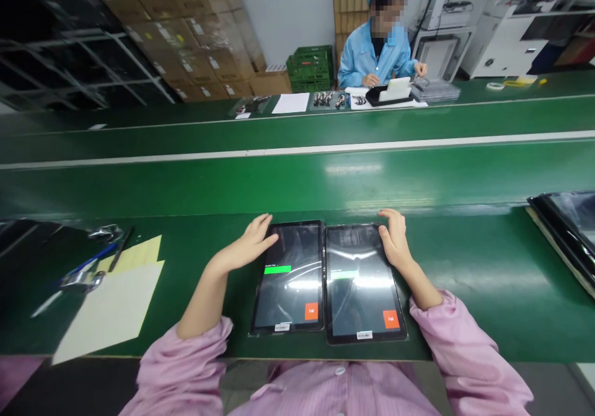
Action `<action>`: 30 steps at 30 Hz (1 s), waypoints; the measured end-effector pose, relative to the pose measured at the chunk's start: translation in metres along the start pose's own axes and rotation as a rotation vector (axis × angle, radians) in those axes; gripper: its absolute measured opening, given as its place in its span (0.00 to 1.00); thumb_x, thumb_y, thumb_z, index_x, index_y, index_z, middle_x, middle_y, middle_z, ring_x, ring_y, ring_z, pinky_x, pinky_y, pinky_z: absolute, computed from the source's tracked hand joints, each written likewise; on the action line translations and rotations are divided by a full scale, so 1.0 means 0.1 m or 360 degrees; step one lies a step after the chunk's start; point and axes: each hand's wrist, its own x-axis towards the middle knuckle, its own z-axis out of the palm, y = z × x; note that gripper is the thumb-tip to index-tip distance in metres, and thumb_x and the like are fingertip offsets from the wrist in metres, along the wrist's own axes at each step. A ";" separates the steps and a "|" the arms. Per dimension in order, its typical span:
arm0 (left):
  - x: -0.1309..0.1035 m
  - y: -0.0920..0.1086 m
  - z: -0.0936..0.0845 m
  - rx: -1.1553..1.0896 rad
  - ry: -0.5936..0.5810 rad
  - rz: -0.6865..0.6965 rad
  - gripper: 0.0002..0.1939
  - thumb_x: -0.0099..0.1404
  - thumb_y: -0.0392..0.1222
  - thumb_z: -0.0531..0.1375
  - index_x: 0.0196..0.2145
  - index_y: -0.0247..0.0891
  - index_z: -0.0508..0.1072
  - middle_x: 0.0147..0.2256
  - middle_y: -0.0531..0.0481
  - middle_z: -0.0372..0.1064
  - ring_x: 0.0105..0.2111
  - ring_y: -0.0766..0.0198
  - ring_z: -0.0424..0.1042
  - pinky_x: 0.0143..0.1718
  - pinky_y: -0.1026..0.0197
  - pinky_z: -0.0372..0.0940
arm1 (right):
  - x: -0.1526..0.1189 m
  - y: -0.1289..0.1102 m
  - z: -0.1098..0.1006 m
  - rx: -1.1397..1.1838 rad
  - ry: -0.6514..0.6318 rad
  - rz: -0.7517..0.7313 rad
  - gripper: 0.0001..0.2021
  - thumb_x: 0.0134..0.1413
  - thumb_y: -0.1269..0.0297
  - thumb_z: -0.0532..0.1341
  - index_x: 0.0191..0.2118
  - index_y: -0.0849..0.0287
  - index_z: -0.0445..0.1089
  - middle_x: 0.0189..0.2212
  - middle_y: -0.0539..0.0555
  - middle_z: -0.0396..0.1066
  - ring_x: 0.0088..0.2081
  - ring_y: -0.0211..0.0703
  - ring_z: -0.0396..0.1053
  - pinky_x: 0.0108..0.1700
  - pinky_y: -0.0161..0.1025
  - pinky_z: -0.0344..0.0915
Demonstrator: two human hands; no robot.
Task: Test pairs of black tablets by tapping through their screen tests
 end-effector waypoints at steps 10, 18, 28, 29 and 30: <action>0.04 0.74 0.58 0.0494 -0.0057 0.0511 0.35 0.63 0.52 0.59 0.62 0.27 0.65 0.57 0.24 0.67 0.64 0.31 0.56 0.65 0.30 0.22 | -0.07 -0.03 -0.07 -0.0340 -0.0392 0.0127 0.34 0.69 0.41 0.37 0.50 0.47 0.78 0.55 0.59 0.62 0.56 0.60 0.58 0.56 0.63 0.57; -0.10 0.91 0.43 0.0962 -0.0073 0.0554 0.19 0.68 0.52 0.56 0.48 0.36 0.72 0.56 0.31 0.68 0.61 0.37 0.60 0.66 0.27 0.29 | -0.05 -0.13 -0.15 -0.0319 -0.0428 -0.0013 0.31 0.71 0.47 0.38 0.48 0.48 0.79 0.56 0.59 0.63 0.56 0.59 0.59 0.58 0.63 0.55; -0.10 0.78 0.32 0.0890 -0.0190 0.0633 0.23 0.69 0.55 0.52 0.55 0.39 0.70 0.48 0.37 0.70 0.51 0.42 0.65 0.63 0.35 0.46 | -0.04 -0.10 -0.17 -0.0228 -0.0334 0.0099 0.34 0.70 0.49 0.37 0.37 0.49 0.81 0.52 0.57 0.67 0.54 0.58 0.62 0.58 0.59 0.56; -0.09 0.77 0.29 0.0898 -0.0136 0.0594 0.25 0.69 0.54 0.52 0.57 0.39 0.69 0.49 0.36 0.69 0.51 0.41 0.65 0.61 0.34 0.48 | -0.04 -0.10 -0.17 -0.0222 -0.0292 0.0131 0.35 0.70 0.48 0.36 0.37 0.50 0.81 0.51 0.57 0.67 0.53 0.57 0.63 0.58 0.59 0.57; -0.07 0.75 0.26 0.0904 -0.0100 0.0551 0.26 0.69 0.53 0.52 0.59 0.39 0.68 0.49 0.35 0.68 0.50 0.41 0.64 0.60 0.34 0.49 | -0.04 -0.10 -0.16 -0.0213 -0.0265 0.0150 0.35 0.70 0.48 0.36 0.37 0.50 0.81 0.51 0.57 0.67 0.53 0.57 0.64 0.58 0.58 0.57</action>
